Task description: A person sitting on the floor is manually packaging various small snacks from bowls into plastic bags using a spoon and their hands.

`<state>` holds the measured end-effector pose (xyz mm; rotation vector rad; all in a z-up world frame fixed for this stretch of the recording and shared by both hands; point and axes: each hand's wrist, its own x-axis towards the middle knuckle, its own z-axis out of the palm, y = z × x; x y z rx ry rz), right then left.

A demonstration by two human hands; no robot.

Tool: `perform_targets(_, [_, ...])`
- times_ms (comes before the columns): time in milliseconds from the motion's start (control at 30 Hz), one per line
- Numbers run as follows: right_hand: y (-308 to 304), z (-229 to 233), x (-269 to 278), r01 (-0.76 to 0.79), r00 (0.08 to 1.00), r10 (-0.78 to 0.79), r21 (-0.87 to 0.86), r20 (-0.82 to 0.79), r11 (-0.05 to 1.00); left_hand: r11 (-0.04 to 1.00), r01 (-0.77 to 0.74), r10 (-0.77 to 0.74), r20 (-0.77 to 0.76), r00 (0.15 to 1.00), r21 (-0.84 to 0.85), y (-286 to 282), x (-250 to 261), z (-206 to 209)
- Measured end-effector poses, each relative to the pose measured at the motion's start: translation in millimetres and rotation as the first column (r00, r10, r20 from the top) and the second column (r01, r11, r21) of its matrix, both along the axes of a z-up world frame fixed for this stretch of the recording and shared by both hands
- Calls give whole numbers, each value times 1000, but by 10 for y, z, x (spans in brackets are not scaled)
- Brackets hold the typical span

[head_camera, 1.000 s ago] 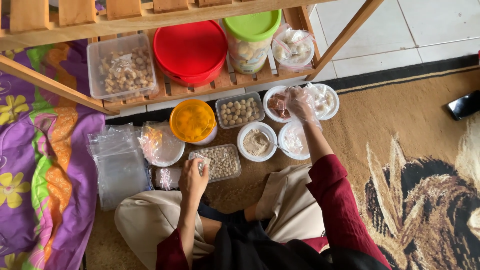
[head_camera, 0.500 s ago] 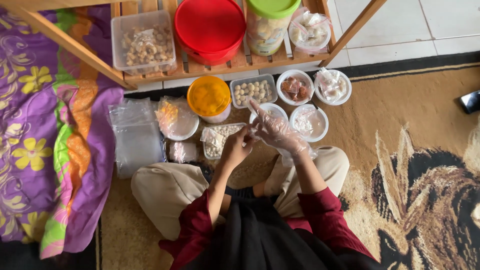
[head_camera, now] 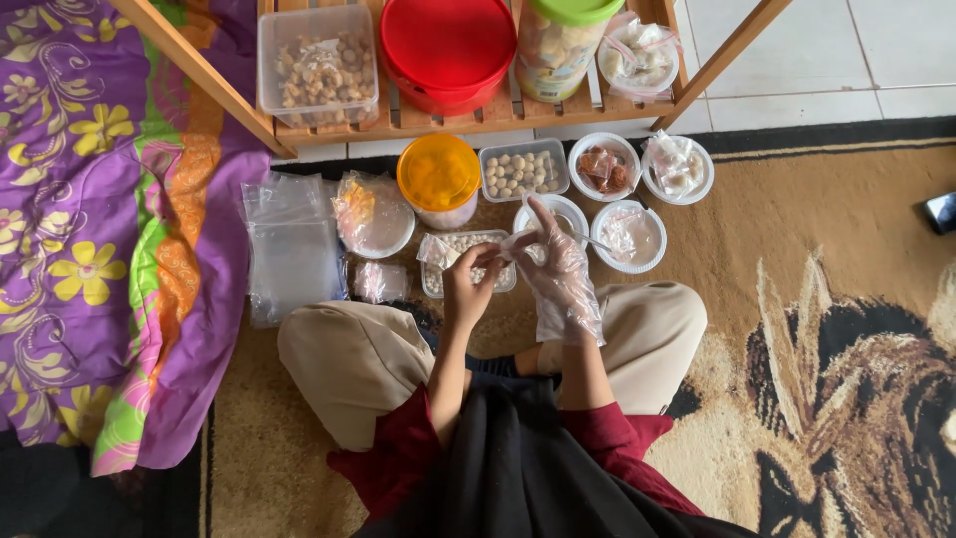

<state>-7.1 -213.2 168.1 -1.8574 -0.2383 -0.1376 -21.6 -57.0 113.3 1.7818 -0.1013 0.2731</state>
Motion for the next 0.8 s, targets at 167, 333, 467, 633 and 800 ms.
perform_targets(167, [-29,-14,28,-17,989,57,-280,136,960,997,-76,75,42,996,17,61,2,13])
perform_targets(333, [27,-63,0,-23,982,82,-319,173,947,996,-86,85,50,995,27,-9,-24,51])
perform_targets(467, [135,325,-83,7,947,124,-405,297,914,992,-124,124,8,992,18,16,-41,79])
perform_targets(633, [59,96,-22,90,923,86,-428,375,899,984,-174,174,3,985,26,119,19,91])
perform_targets(800, [14,-167,55,149,888,5,-297,460,943,982,-186,186,-12,982,41,265,36,180])
